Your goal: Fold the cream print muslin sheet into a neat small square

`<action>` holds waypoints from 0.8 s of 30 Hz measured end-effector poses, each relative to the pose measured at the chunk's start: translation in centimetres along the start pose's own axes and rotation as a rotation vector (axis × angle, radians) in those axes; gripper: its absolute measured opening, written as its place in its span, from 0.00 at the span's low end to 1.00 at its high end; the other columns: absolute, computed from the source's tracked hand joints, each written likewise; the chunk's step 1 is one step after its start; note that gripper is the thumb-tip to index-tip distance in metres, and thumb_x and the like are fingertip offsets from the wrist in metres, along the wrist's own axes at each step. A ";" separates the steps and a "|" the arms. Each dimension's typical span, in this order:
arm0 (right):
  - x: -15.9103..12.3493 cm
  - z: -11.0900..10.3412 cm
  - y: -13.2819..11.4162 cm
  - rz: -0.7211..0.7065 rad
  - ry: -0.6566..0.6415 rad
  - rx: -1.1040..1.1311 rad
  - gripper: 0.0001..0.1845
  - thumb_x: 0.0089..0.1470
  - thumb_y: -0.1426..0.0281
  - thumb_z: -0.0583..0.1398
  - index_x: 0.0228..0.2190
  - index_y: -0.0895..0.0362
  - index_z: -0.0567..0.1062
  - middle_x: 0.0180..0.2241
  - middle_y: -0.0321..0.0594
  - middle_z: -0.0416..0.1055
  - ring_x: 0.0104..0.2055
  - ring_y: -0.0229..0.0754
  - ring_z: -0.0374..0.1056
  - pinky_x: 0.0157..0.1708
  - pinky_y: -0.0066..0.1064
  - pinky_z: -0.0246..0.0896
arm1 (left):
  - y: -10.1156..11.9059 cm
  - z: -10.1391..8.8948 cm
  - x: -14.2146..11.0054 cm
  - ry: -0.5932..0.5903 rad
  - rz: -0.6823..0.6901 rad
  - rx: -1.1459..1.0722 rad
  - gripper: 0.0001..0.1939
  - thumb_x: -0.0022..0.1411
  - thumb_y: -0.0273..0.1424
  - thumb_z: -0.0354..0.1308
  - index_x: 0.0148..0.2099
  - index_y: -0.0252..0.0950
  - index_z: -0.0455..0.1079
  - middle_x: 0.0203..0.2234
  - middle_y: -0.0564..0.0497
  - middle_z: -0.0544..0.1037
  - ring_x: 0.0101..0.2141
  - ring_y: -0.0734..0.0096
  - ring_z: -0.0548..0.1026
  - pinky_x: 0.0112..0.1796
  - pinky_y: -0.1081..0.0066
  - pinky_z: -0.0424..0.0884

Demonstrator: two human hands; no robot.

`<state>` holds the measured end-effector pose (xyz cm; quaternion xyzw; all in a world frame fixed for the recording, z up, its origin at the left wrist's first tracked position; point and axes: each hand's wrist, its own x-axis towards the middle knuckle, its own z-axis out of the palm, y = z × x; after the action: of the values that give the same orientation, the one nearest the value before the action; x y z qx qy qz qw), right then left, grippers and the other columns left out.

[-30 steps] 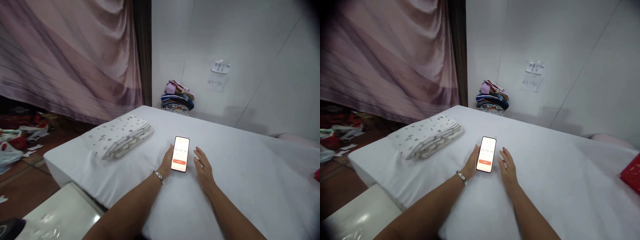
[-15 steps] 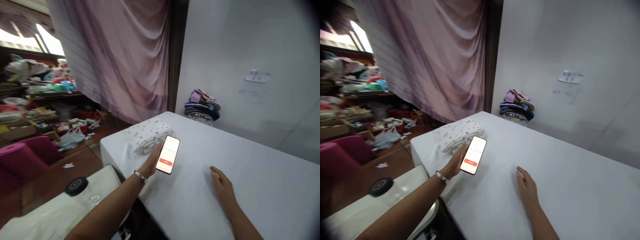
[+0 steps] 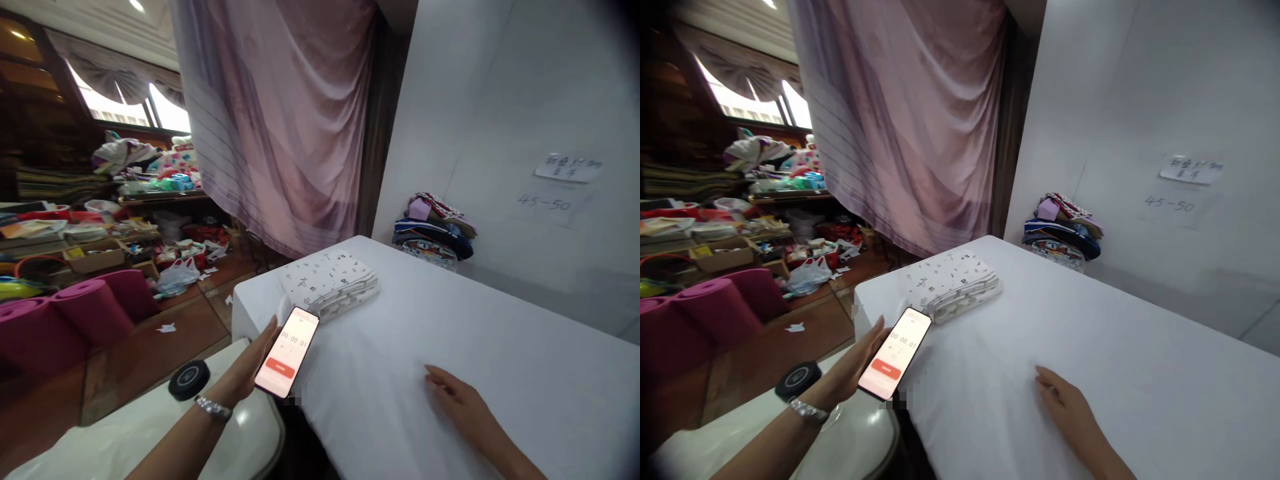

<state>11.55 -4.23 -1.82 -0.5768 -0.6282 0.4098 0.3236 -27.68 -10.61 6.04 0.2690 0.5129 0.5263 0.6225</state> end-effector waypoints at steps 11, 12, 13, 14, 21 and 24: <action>13.6 12.0 -11.5 0.419 -0.269 0.750 0.30 0.46 0.57 0.61 0.47 0.59 0.63 0.40 0.51 0.69 0.40 0.47 0.69 0.36 0.39 0.68 | -1.7 0.1 0.1 -0.154 -0.127 -0.047 0.29 0.55 0.52 0.49 0.51 0.37 0.68 0.48 0.46 0.71 0.50 0.56 0.67 0.48 0.64 0.63; 14.7 12.6 -12.1 0.435 -0.276 0.750 0.28 0.46 0.55 0.61 0.45 0.59 0.65 0.38 0.50 0.69 0.40 0.47 0.69 0.35 0.39 0.68 | -1.8 0.0 -0.1 -0.158 -0.133 -0.046 0.29 0.55 0.52 0.49 0.51 0.37 0.68 0.49 0.46 0.71 0.50 0.56 0.67 0.48 0.65 0.62; 15.6 13.2 -12.5 0.453 -0.279 0.741 0.28 0.46 0.53 0.60 0.43 0.59 0.66 0.36 0.49 0.69 0.39 0.47 0.69 0.34 0.39 0.68 | -1.9 -0.1 -0.2 -0.163 -0.137 -0.048 0.29 0.55 0.52 0.49 0.51 0.37 0.68 0.49 0.46 0.71 0.50 0.57 0.67 0.48 0.65 0.62; 16.4 13.7 -13.0 0.471 -0.275 0.728 0.28 0.45 0.52 0.60 0.41 0.59 0.67 0.34 0.49 0.70 0.38 0.47 0.69 0.33 0.39 0.68 | -1.9 -0.2 -0.3 -0.167 -0.139 -0.053 0.29 0.55 0.52 0.48 0.50 0.37 0.68 0.49 0.47 0.71 0.50 0.57 0.67 0.48 0.66 0.62; 20.2 17.2 -14.1 0.474 0.058 0.766 0.20 0.45 0.64 0.64 0.39 0.60 0.67 0.25 0.40 0.71 0.28 0.43 0.69 0.28 0.38 0.69 | -1.4 -0.4 -0.5 -0.165 -0.152 -0.093 0.30 0.54 0.52 0.50 0.50 0.36 0.68 0.47 0.46 0.72 0.50 0.56 0.67 0.47 0.65 0.63; 21.5 17.9 -14.6 0.374 0.123 0.804 0.24 0.48 0.66 0.62 0.46 0.59 0.63 0.27 0.39 0.72 0.28 0.40 0.68 0.27 0.32 0.68 | -1.4 -0.1 -0.4 -0.188 -0.132 -0.093 0.31 0.54 0.53 0.49 0.50 0.36 0.68 0.46 0.45 0.73 0.49 0.55 0.68 0.46 0.64 0.64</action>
<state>-13.64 14.57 1.57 -0.5320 -0.2834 0.6379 0.4793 -27.22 -11.39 4.96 0.2536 0.4438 0.4798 0.7131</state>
